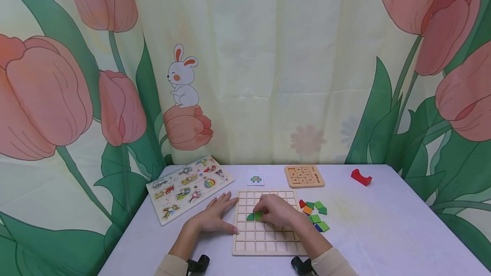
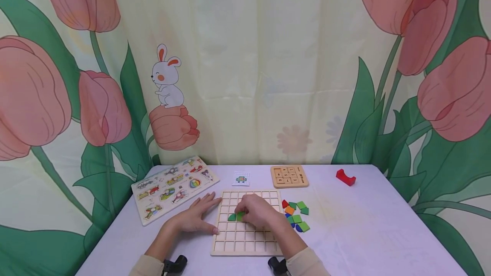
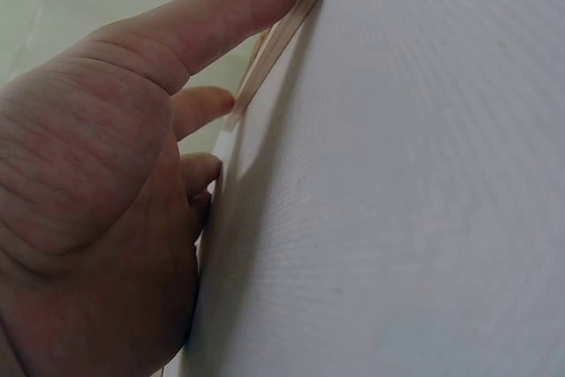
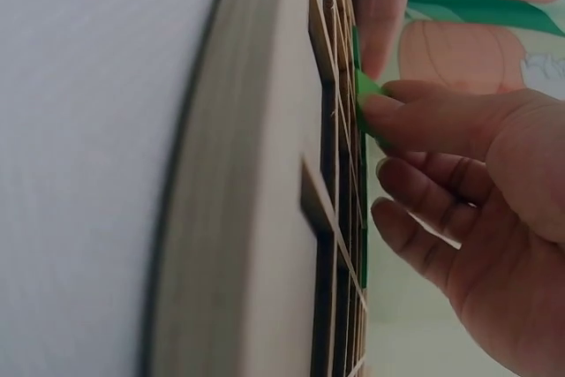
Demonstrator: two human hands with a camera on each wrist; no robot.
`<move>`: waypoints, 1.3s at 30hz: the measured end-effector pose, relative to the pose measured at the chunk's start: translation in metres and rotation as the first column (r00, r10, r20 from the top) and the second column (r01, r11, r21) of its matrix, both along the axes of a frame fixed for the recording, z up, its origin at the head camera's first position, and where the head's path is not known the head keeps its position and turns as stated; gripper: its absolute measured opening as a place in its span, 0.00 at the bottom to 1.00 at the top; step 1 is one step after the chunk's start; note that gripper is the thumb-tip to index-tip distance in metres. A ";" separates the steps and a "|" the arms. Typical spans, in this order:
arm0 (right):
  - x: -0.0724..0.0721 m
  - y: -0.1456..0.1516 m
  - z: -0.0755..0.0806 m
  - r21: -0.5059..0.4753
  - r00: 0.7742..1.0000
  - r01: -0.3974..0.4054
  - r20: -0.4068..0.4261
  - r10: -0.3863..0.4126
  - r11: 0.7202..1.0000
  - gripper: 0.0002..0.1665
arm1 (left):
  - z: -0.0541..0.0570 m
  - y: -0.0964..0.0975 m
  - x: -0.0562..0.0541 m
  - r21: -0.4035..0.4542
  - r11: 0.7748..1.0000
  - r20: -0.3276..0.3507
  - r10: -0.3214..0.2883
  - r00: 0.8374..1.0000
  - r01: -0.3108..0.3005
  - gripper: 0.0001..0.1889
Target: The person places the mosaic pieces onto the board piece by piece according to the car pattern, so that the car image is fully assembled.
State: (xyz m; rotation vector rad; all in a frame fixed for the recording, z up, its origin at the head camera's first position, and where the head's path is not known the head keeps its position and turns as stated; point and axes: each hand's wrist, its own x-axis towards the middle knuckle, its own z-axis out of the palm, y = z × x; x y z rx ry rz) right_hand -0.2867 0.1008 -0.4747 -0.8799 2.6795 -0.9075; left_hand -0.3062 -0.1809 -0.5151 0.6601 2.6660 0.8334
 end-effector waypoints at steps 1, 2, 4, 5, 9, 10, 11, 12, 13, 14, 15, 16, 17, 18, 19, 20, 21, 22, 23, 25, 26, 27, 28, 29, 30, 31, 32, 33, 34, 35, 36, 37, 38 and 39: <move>-0.001 0.000 -0.001 0.012 1.000 -0.001 -0.007 0.002 1.000 0.14 | 0.000 0.000 0.000 -0.001 1.000 -0.001 0.000 1.000 0.000 0.56; -0.001 0.000 -0.001 0.026 1.000 -0.004 -0.016 0.004 1.000 0.14 | 0.000 0.000 0.000 -0.004 1.000 -0.001 0.000 1.000 0.000 0.56; -0.002 -0.001 -0.002 0.049 1.000 -0.008 -0.026 0.009 0.999 0.14 | 0.000 0.000 0.000 -0.005 1.000 0.000 0.000 1.000 0.000 0.56; -0.003 -0.001 -0.003 0.059 0.999 -0.010 -0.031 0.011 0.998 0.15 | 0.000 0.000 0.000 -0.006 1.000 0.002 0.000 1.000 0.000 0.56; -0.004 0.000 -0.003 0.079 0.999 -0.016 -0.047 0.019 0.997 0.15 | 0.000 0.000 0.000 -0.004 1.000 0.004 -0.001 1.000 0.001 0.56; -0.004 0.000 -0.003 0.081 0.998 -0.013 -0.053 0.017 0.997 0.15 | 0.000 0.000 0.000 -0.004 1.000 0.004 -0.002 1.000 0.002 0.56; -0.004 0.000 -0.003 0.080 0.998 -0.008 -0.056 0.012 0.997 0.15 | 0.001 0.000 0.000 -0.003 1.000 0.003 -0.002 1.000 0.002 0.56; -0.004 0.000 -0.003 0.082 0.998 -0.002 -0.058 0.007 0.997 0.15 | 0.001 0.000 0.000 -0.002 1.000 0.002 -0.003 1.000 0.003 0.56; -0.003 0.000 -0.003 0.083 0.998 0.004 -0.059 0.001 0.997 0.15 | 0.001 0.000 0.000 -0.001 1.000 0.000 -0.004 1.000 0.004 0.56; -0.003 0.001 -0.002 0.084 0.998 0.011 -0.057 -0.006 0.996 0.14 | 0.002 0.000 0.000 -0.002 1.000 0.000 -0.004 1.000 0.004 0.56; -0.003 0.001 -0.002 0.083 0.998 0.015 -0.055 -0.010 0.996 0.14 | 0.002 0.000 0.000 -0.002 1.000 0.000 -0.004 1.000 0.004 0.56; -0.003 0.001 -0.002 0.081 0.999 0.017 -0.049 -0.013 0.997 0.13 | 0.002 0.000 0.000 -0.003 1.000 -0.001 -0.004 1.000 0.004 0.55; -0.002 0.001 -0.002 0.079 0.999 0.016 -0.043 -0.013 0.997 0.12 | 0.002 0.000 0.000 -0.004 1.000 -0.001 -0.004 1.000 0.004 0.55; -0.002 0.001 -0.001 0.082 0.999 0.013 -0.041 -0.009 0.997 0.12 | 0.003 0.000 0.000 -0.005 1.000 -0.001 -0.003 1.000 0.003 0.55; -0.002 0.001 -0.001 0.081 0.999 0.008 -0.039 -0.005 0.997 0.12 | 0.002 0.000 0.000 -0.005 1.000 0.000 -0.002 1.000 0.002 0.55; -0.002 0.002 -0.001 0.081 0.999 0.003 -0.039 0.000 0.997 0.12 | 0.002 0.000 0.000 -0.006 1.000 0.001 -0.001 1.000 0.001 0.55; -0.002 0.003 -0.001 0.078 0.999 -0.001 -0.041 0.004 0.997 0.12 | 0.002 0.000 0.000 -0.004 1.000 0.002 -0.001 1.000 0.001 0.55; -0.002 0.004 -0.001 0.073 0.999 -0.003 -0.044 0.006 0.997 0.12 | 0.002 0.000 0.000 -0.002 1.000 0.002 0.000 1.000 0.000 0.55; -0.002 0.005 0.000 0.066 0.999 -0.004 -0.050 0.007 0.998 0.12 | 0.002 0.000 0.001 0.000 1.000 0.003 0.002 1.000 -0.002 0.55; -0.002 0.009 0.000 0.053 0.998 0.011 -0.059 -0.008 0.999 0.13 | 0.001 0.001 0.001 0.002 1.000 0.002 0.003 1.000 -0.003 0.56; -0.002 0.011 0.000 0.047 0.998 0.022 -0.065 -0.019 0.999 0.13 | 0.000 0.001 0.001 0.003 1.000 0.000 0.004 1.000 -0.004 0.56; -0.002 0.013 0.001 0.038 0.997 0.034 -0.068 -0.031 0.999 0.13 | 0.000 0.001 0.001 0.003 1.000 -0.001 0.005 1.000 -0.005 0.56; -0.002 0.015 0.001 0.030 0.996 0.046 -0.073 -0.044 0.998 0.13 | 0.000 0.001 0.000 0.003 1.000 -0.002 0.005 1.000 -0.005 0.56; -0.003 0.018 0.001 0.027 0.995 0.061 -0.079 -0.059 0.998 0.13 | -0.001 0.001 0.000 0.003 1.000 -0.003 0.004 1.000 -0.004 0.56; -0.003 0.020 0.001 0.026 0.994 0.071 -0.088 -0.069 0.997 0.13 | -0.001 0.001 0.000 0.003 1.000 -0.003 0.005 1.000 -0.005 0.56; -0.003 0.023 0.002 0.020 0.993 0.080 -0.093 -0.077 0.997 0.13 | -0.001 0.001 0.000 0.004 1.000 -0.002 0.005 1.000 -0.005 0.56; -0.004 0.025 0.002 0.014 0.992 0.087 -0.093 -0.085 0.996 0.14 | -0.001 0.001 0.000 0.005 1.000 -0.003 0.005 1.000 -0.005 0.56; -0.005 0.026 0.003 0.009 0.991 0.093 -0.096 -0.092 0.996 0.14 | -0.001 0.001 0.000 0.007 1.000 -0.003 0.005 1.000 -0.005 0.56; -0.005 0.028 0.004 0.004 0.990 0.102 -0.097 -0.101 0.995 0.15 | -0.001 0.001 0.000 0.009 1.000 -0.002 0.006 1.000 -0.006 0.56; -0.005 0.030 0.005 0.000 0.989 0.112 -0.093 -0.112 0.994 0.16 | -0.001 0.001 0.000 0.010 1.000 -0.001 0.007 1.000 -0.007 0.56; -0.005 0.031 0.006 -0.005 0.989 0.119 -0.089 -0.119 0.993 0.16 | -0.001 0.000 0.000 0.012 1.000 -0.002 0.006 1.000 -0.006 0.56; -0.005 0.033 0.007 -0.005 0.988 0.131 -0.084 -0.131 0.991 0.17 | -0.001 0.000 0.000 0.013 1.000 -0.004 0.004 1.000 -0.004 0.56; -0.005 0.035 0.008 -0.008 0.987 0.137 -0.085 -0.137 0.991 0.17 | -0.001 0.000 0.000 0.013 1.000 -0.007 0.002 1.000 -0.002 0.56; -0.004 0.037 0.009 -0.013 0.986 0.138 -0.090 -0.138 0.990 0.16 | -0.001 0.000 0.000 0.013 1.000 -0.008 0.000 1.000 0.000 0.56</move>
